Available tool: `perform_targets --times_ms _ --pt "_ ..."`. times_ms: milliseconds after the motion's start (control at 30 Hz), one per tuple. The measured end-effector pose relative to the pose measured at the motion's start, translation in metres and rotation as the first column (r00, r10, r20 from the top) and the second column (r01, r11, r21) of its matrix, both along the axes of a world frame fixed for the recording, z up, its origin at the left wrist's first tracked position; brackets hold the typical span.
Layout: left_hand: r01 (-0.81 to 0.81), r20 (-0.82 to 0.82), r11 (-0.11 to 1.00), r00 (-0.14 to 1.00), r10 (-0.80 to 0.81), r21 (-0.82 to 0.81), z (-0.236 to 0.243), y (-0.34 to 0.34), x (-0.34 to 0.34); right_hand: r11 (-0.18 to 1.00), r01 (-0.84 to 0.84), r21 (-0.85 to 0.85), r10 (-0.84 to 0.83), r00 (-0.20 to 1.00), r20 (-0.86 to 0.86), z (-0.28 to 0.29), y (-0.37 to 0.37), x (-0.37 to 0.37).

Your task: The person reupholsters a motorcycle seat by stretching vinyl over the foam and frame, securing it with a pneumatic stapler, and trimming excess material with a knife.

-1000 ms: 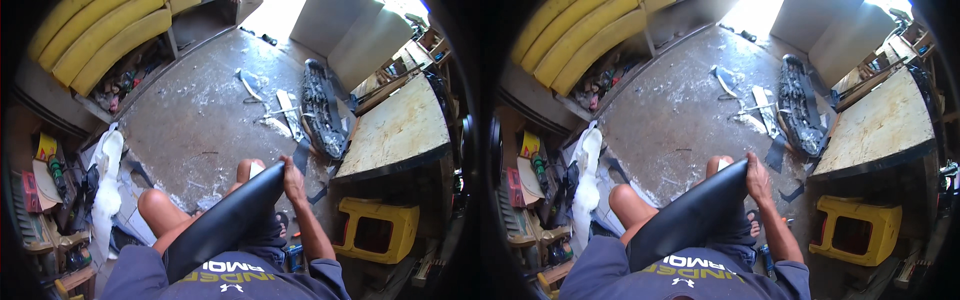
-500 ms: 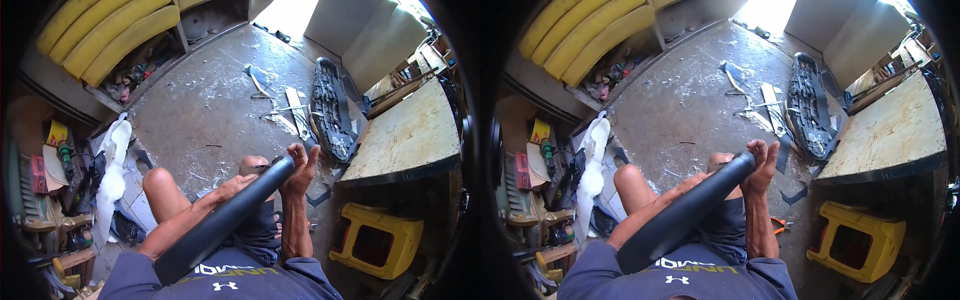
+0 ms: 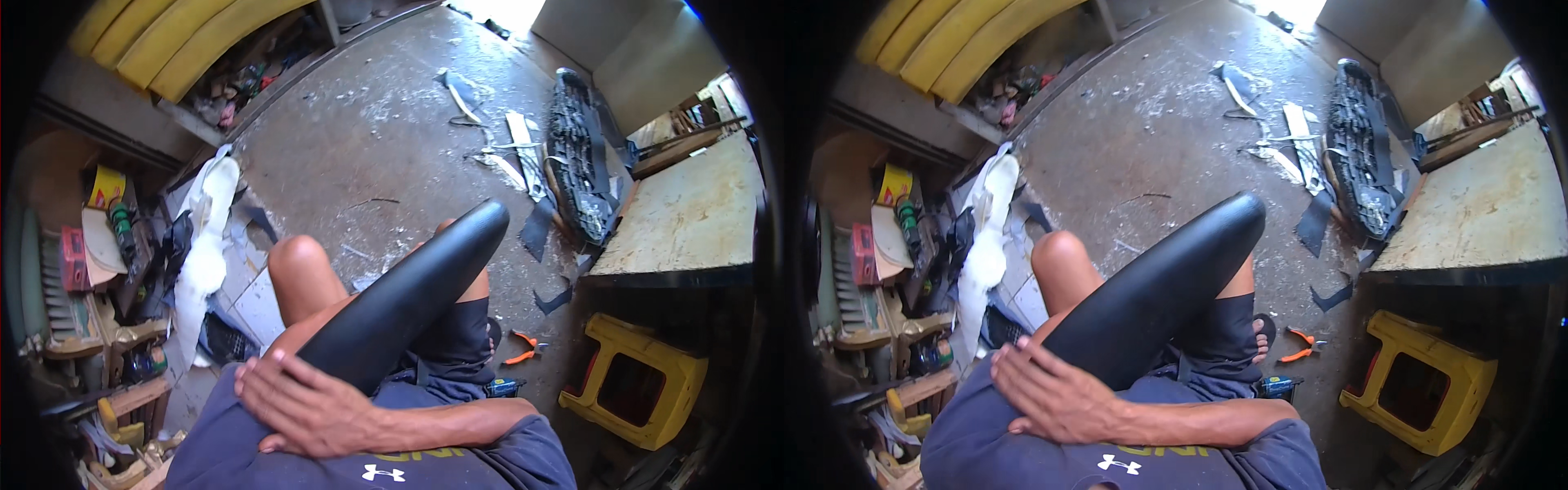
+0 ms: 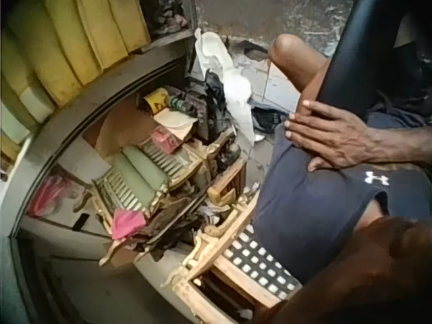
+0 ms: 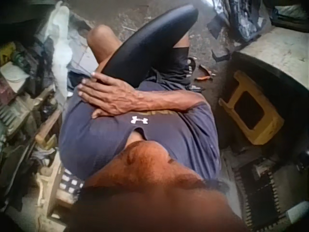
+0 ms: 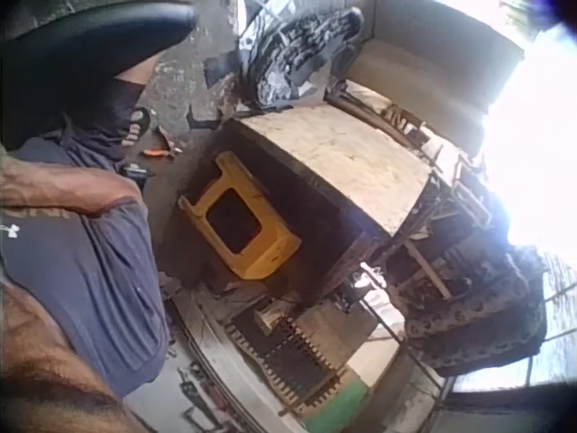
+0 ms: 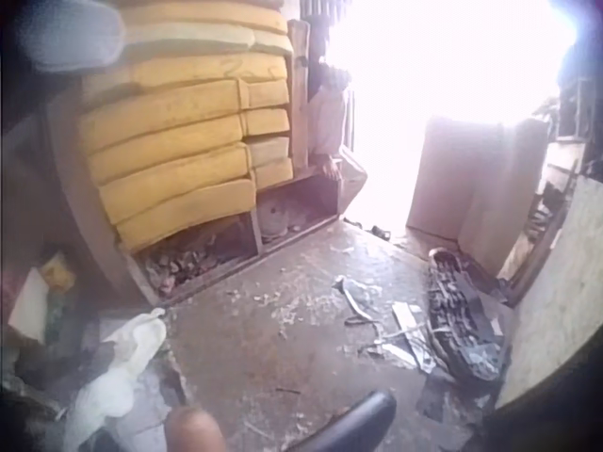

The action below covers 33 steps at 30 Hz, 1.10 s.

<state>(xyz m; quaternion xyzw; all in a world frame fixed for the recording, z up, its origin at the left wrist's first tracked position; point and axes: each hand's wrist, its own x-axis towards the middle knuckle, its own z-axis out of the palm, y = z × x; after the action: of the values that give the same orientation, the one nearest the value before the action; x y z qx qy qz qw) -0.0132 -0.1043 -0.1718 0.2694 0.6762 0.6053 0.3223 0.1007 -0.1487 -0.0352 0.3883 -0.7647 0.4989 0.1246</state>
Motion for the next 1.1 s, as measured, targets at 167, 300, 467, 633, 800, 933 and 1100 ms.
perform_targets --times_ms 167,300,467,633,800,933,1100 --pt "-0.022 -0.030 1.000 0.999 0.023 0.017 0.006 -0.005 -0.005 0.966 0.106 0.237 -0.134 0.986 0.104 -0.001 0.031 -0.044" --pt "-0.042 -0.053 0.999 0.998 0.043 0.014 0.006 -0.013 -0.005 0.851 0.272 0.449 -0.321 0.947 0.034 -0.032 0.078 -0.096" --pt "-0.006 -0.086 1.000 0.996 0.006 0.004 0.009 -0.004 -0.004 0.621 0.451 0.641 -0.773 0.487 0.407 -0.081 0.208 -0.151" --pt "-0.025 -0.094 0.999 0.995 0.023 -0.026 -0.003 -0.005 -0.011 0.790 0.499 0.356 -0.499 0.861 -0.101 -0.027 0.088 -0.077" --pt "0.008 -0.156 0.998 0.988 -0.017 -0.058 0.003 0.007 -0.021 0.665 0.635 0.392 -0.694 0.720 0.010 -0.094 0.177 -0.115" --pt "0.064 -0.310 0.989 0.945 -0.103 -0.134 -0.001 -0.001 -0.029 0.389 0.900 0.197 -0.608 0.090 0.789 -0.148 0.274 -0.093" --pt "-0.015 -0.622 0.953 0.760 -0.186 -0.303 0.013 -0.004 -0.106 0.246 0.838 0.487 -0.845 -0.061 0.531 -0.166 0.276 0.053"
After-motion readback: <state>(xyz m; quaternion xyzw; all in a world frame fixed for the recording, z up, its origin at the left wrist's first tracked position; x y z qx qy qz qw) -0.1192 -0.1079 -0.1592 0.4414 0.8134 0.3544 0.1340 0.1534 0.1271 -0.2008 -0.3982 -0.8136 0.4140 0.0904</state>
